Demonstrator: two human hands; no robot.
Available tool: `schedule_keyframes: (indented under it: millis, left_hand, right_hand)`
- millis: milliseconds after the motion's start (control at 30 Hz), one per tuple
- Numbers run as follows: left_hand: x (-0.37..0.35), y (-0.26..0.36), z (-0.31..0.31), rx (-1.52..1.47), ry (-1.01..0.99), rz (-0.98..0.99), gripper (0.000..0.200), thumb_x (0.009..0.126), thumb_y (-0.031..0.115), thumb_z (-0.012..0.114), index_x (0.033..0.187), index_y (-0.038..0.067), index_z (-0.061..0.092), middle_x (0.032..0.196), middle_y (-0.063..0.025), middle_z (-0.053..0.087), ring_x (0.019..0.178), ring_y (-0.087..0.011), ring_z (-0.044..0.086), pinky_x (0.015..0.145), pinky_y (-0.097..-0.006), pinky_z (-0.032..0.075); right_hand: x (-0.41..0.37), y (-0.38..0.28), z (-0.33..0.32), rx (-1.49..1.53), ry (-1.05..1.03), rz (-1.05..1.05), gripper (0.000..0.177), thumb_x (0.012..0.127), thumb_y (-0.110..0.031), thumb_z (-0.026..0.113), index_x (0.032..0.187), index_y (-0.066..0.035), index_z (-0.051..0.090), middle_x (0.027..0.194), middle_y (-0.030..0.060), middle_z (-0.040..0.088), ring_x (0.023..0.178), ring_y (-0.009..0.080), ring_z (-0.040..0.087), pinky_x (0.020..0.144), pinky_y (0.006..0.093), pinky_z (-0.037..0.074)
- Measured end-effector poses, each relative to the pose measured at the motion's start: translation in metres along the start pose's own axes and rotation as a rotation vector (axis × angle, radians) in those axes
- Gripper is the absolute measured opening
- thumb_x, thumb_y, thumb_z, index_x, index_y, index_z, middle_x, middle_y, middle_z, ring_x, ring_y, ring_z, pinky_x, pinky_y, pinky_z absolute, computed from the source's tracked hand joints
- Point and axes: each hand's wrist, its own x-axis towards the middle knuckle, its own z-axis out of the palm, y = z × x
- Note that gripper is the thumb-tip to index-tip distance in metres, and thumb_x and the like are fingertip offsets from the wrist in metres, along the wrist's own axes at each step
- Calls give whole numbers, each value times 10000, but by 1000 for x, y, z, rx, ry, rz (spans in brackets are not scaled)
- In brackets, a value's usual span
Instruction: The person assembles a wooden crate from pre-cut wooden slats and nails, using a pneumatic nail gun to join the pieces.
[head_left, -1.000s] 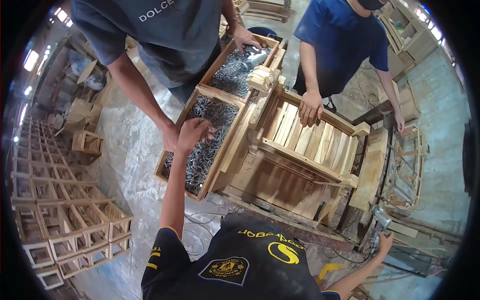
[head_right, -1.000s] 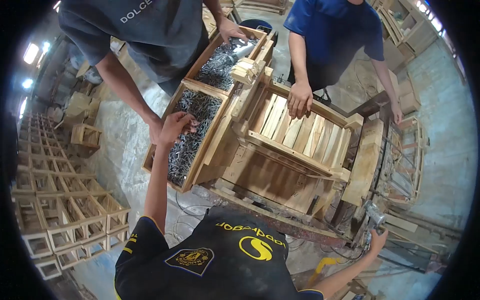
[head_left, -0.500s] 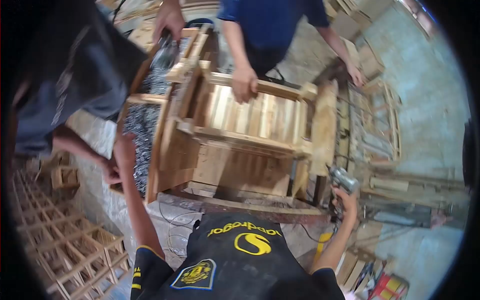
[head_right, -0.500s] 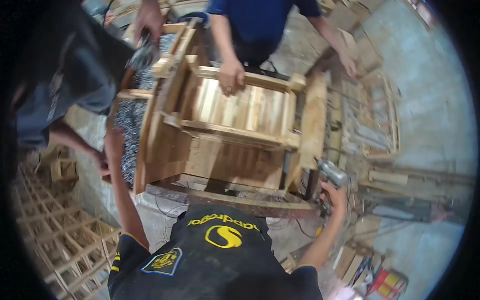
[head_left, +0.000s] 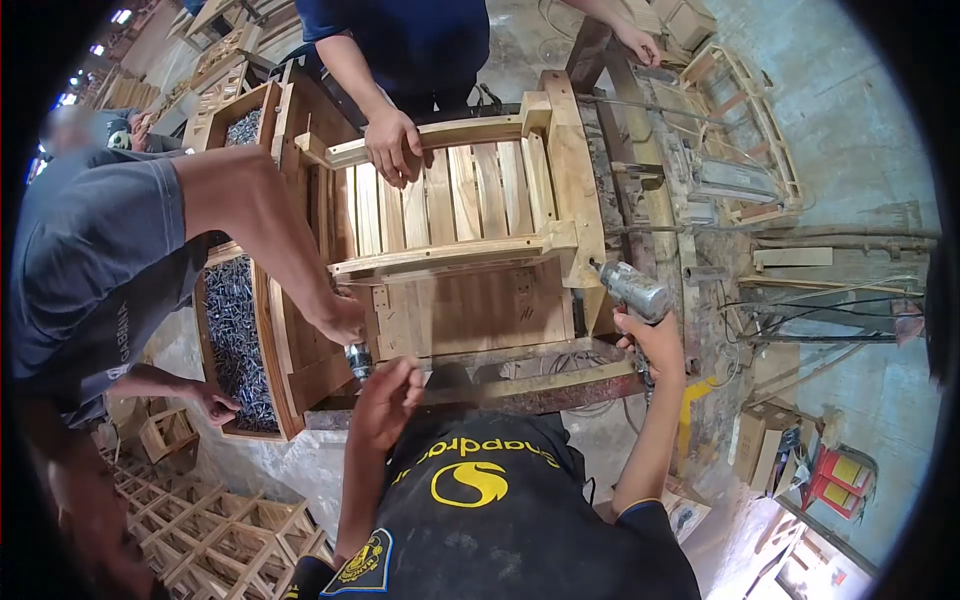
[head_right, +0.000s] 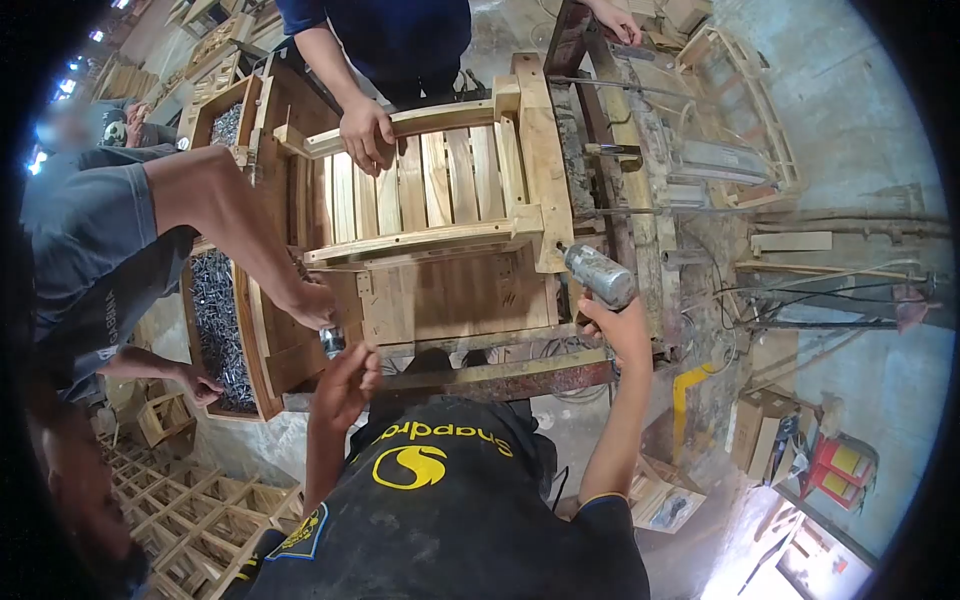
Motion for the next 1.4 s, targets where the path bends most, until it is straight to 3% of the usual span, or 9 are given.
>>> schedule_keyframes:
  millis: [167,333,400,667,833,933,1133,1267,1400]
  left_hand:
    - [26,-3,26,126,-154,-85,230,983,201,503,1013,-7,596,804,-39,588,668,-102,511,598,-222,411]
    - [56,9,42,320,-129,-70,224,944,129,495,1057,-21,617,735,-35,575,640,-99,511,586,-217,403]
    - [71,12,41,438,-140,-33,229,941,106,469,1060,-20,619,715,-20,567,619,-84,502,556,-207,385]
    - [106,38,50,594,-100,10,305,921,94,388,1037,2,655,622,54,438,536,-32,371,483,-199,302]
    - [261,77,108,1091,61,640,344,903,230,441,916,-56,632,693,-222,621,703,-294,641,650,-420,470]
    - [380,108,159,1461,292,958,309,885,249,443,967,37,653,898,-231,663,851,-403,640,721,-497,505]
    - [556,136,182,2265,-308,431,340,851,239,496,1056,47,687,1076,-196,664,985,-368,649,825,-464,518]
    - [552,157,202,2657,-984,164,302,821,152,503,976,-18,699,1053,-205,665,921,-343,657,766,-428,528]
    - [535,163,197,2458,-808,208,293,827,180,524,950,-27,689,1017,-191,677,886,-337,658,706,-436,518]
  right_hand:
    - [-53,-44,36,-787,882,-729,261,787,-34,654,1044,-11,608,787,68,622,760,170,608,696,315,499]
    - [-13,17,138,207,19,-260,353,822,-18,578,1170,33,546,797,67,613,647,126,569,594,261,476]
    - [44,54,175,396,40,255,297,785,-51,619,1072,6,571,751,55,575,568,121,544,521,286,481]
    - [131,52,204,815,116,252,94,744,-35,594,734,-86,515,587,7,449,443,113,400,456,315,386]
    - [98,53,211,662,-6,181,96,748,-56,593,803,-86,521,594,8,460,476,116,432,440,317,396]
    - [101,61,207,561,124,203,154,746,-61,600,859,-92,500,612,12,483,498,121,459,432,308,398]
    - [117,80,198,776,64,209,241,756,-55,608,969,-107,510,668,12,550,552,114,502,486,272,397]
    - [103,72,203,775,90,203,274,755,-57,619,1001,-47,498,704,28,570,580,111,499,529,263,398]
    - [110,78,205,722,70,162,348,757,-52,628,1079,-44,496,726,11,560,574,107,494,522,244,404]
